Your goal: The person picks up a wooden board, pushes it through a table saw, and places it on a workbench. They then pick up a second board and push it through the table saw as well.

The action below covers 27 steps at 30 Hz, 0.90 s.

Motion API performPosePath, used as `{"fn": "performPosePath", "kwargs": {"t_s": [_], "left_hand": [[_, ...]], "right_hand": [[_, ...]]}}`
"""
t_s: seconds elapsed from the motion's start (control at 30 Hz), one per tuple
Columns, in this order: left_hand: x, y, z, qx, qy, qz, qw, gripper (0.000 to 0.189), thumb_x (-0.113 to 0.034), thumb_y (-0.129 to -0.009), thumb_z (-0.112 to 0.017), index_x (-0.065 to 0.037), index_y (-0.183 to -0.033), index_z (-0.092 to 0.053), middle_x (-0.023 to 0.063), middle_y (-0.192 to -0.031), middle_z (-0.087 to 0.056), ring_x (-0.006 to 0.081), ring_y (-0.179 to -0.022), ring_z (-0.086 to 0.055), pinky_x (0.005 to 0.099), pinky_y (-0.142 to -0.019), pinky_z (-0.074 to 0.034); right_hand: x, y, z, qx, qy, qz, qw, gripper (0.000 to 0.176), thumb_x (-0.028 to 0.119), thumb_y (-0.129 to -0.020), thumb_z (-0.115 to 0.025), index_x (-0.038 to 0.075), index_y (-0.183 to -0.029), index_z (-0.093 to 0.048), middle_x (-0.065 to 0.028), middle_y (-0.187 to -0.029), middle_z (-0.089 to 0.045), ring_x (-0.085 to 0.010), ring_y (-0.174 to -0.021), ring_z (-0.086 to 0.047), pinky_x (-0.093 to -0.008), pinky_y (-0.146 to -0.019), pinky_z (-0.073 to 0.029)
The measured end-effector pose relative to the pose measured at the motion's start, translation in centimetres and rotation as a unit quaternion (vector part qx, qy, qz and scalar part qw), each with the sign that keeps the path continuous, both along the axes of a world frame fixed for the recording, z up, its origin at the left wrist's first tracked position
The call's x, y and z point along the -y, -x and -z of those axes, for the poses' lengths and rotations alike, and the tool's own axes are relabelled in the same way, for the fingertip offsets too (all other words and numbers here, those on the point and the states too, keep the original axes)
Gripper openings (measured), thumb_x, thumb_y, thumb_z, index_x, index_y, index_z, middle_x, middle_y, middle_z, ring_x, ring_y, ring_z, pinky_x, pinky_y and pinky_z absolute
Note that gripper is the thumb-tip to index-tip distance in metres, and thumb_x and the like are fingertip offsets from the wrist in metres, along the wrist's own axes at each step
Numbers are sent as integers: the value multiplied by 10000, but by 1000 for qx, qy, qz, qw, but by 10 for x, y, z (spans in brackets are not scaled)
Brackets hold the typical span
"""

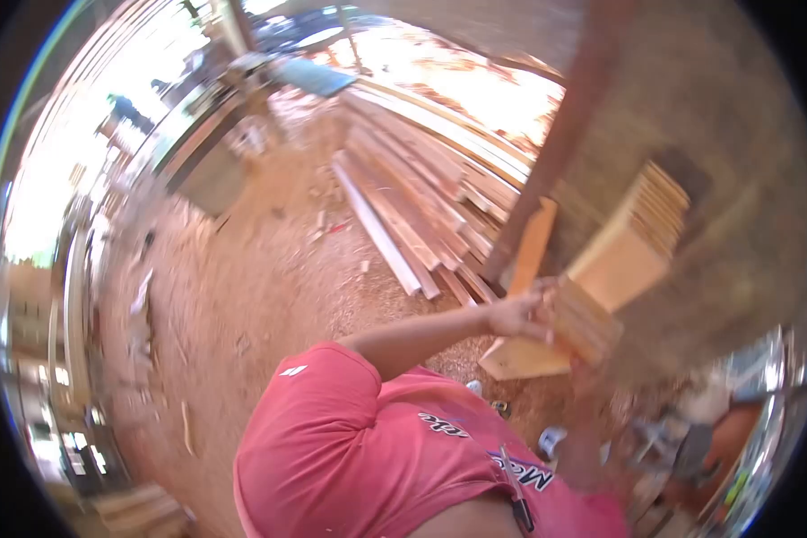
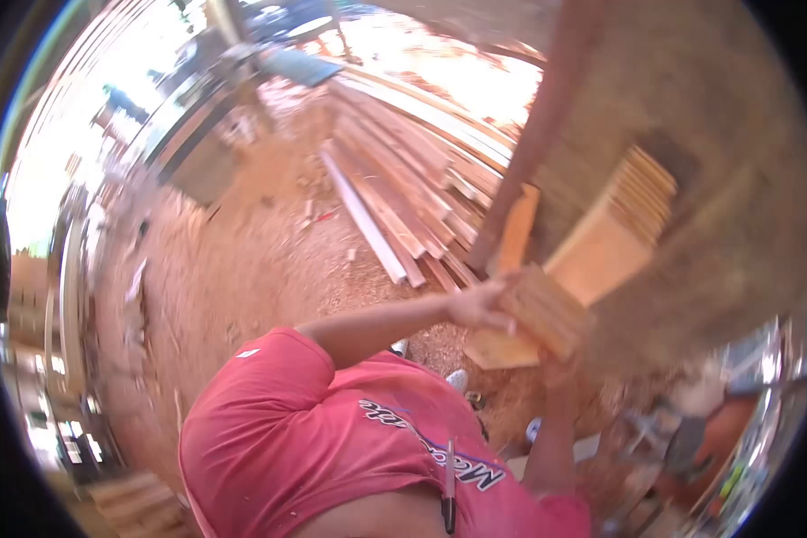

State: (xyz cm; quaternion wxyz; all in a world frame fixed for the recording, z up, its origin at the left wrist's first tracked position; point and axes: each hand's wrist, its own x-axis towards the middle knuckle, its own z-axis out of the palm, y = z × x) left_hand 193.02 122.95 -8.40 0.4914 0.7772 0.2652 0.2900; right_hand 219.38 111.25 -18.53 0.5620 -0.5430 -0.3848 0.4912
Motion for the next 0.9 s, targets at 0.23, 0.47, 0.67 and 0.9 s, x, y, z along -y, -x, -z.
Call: {"fn": "performPosePath", "kwargs": {"t_s": [0.23, 0.47, 0.67, 0.9], "left_hand": [[43, 51, 26, 169, 4, -26, 985, 974, -500, -711, -880, 24, -1411, -453, 237, -1471, -365, 393, -1375, -388, 463, -1153, -335], [29, 187, 12, 213, -59, -113, 969, 761, -400, -737, -871, -8, -1306, -551, 204, -1329, -446, 379, -1276, -423, 461, -1104, -356], [3, 339, -46, 238, -82, -332, 909, 700, -405, -722, -864, -4, -1231, -600, 189, -1198, -468, 353, -1162, -459, 459, -1033, -371], [-40, 493, -128, 242, -138, -419, 865, 727, -421, -641, -936, 26, -1108, -602, 218, -1159, -460, 345, -1079, -486, 447, -929, -436]], "right_hand": [[36, 82, -58, 80, -152, -79, 982, 804, 344, -811, -801, -7, -1420, -411, -155, -1344, -547, -293, -1251, -528, -449, -1019, -471], [-47, 205, -91, 103, -226, -171, 953, 994, 445, -795, -811, -32, -1495, -291, -186, -1430, -464, -305, -1317, -471, -470, -1065, -426], [-146, 343, -135, 4, -101, -234, 967, 1240, 637, -593, -892, -2, -1493, -327, -127, -1426, -493, -296, -1316, -498, -460, -1068, -475], [-234, 492, -180, -76, -144, -315, 935, 1067, 621, -744, -793, 39, -1511, -332, -143, -1477, -459, -349, -1359, -466, -514, -1123, -422]]}}
